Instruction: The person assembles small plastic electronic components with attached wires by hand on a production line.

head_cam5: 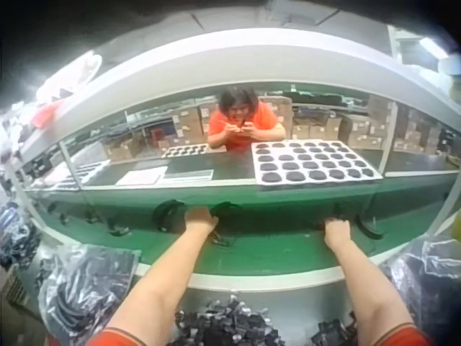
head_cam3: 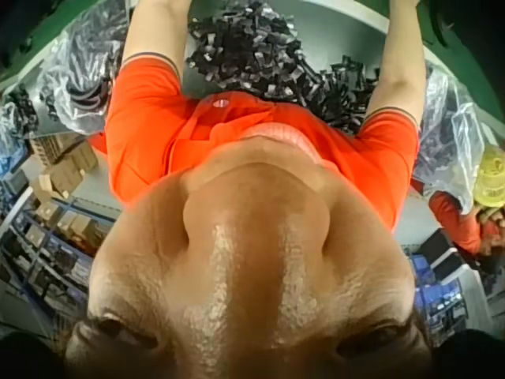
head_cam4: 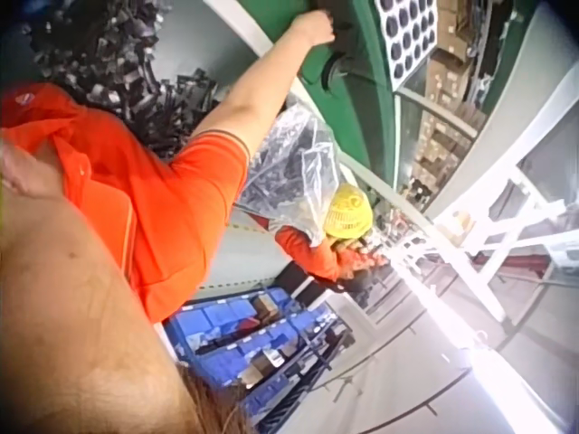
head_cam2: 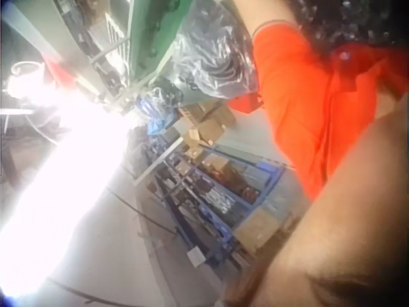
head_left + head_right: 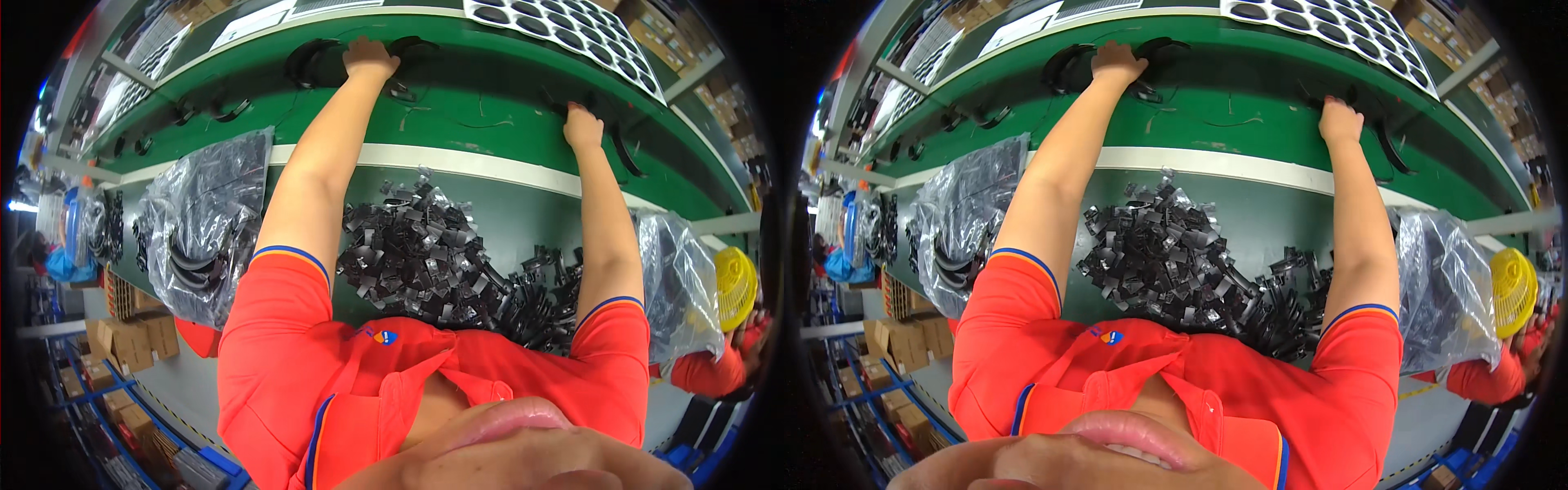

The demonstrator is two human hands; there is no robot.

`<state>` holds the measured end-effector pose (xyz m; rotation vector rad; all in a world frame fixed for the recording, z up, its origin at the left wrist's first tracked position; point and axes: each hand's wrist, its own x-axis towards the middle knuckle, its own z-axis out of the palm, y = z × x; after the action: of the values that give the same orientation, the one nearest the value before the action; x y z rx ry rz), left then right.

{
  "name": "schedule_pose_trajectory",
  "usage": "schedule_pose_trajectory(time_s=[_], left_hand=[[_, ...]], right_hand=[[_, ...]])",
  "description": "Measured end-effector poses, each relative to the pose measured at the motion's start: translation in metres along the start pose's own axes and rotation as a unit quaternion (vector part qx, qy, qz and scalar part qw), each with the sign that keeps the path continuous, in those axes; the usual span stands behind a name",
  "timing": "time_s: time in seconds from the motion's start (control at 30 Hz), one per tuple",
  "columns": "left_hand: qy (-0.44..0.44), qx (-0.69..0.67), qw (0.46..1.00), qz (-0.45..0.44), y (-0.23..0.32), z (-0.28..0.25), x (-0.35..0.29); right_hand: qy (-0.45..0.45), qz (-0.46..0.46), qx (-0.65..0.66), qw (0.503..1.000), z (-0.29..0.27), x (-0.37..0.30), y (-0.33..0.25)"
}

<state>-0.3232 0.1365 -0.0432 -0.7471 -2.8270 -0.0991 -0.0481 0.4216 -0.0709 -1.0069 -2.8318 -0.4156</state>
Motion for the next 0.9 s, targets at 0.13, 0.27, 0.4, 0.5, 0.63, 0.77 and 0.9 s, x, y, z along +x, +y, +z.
schedule_pose_trajectory(time_s=[0.13, 0.27, 0.4, 0.5, 0.63, 0.77, 0.9], left_hand=[[-0.137, -0.099, 0.982, -0.083, 0.0, 0.007, 0.007], [-0.23, -0.037, 0.973, -0.002, 0.011, 0.0, 0.027], [-0.081, -0.064, 0.994, -0.035, -0.006, -0.012, 0.025], [-0.068, -0.15, 0.973, -0.163, -0.036, -0.044, 0.02], [-0.08, -0.198, 0.964, -0.161, -0.102, 0.002, 0.021], [-0.161, -0.132, 0.962, -0.178, -0.071, 0.01, 0.02], [-0.129, -0.172, 0.96, -0.182, -0.053, 0.01, 0.022]], right_hand=[[0.02, -0.033, -0.019, 0.999, -0.01, -0.002, -0.01], [0.206, -0.066, 0.131, 0.968, -0.05, -0.028, -0.024], [0.117, -0.003, 0.36, 0.926, -0.121, -0.07, -0.049], [0.111, -0.023, 0.46, 0.881, -0.141, -0.097, -0.056], [0.036, -0.051, 0.545, 0.836, -0.156, -0.131, -0.078], [-0.022, -0.102, 0.586, 0.803, -0.147, -0.165, -0.106], [-0.092, -0.111, 0.594, 0.792, -0.157, -0.202, -0.116]])
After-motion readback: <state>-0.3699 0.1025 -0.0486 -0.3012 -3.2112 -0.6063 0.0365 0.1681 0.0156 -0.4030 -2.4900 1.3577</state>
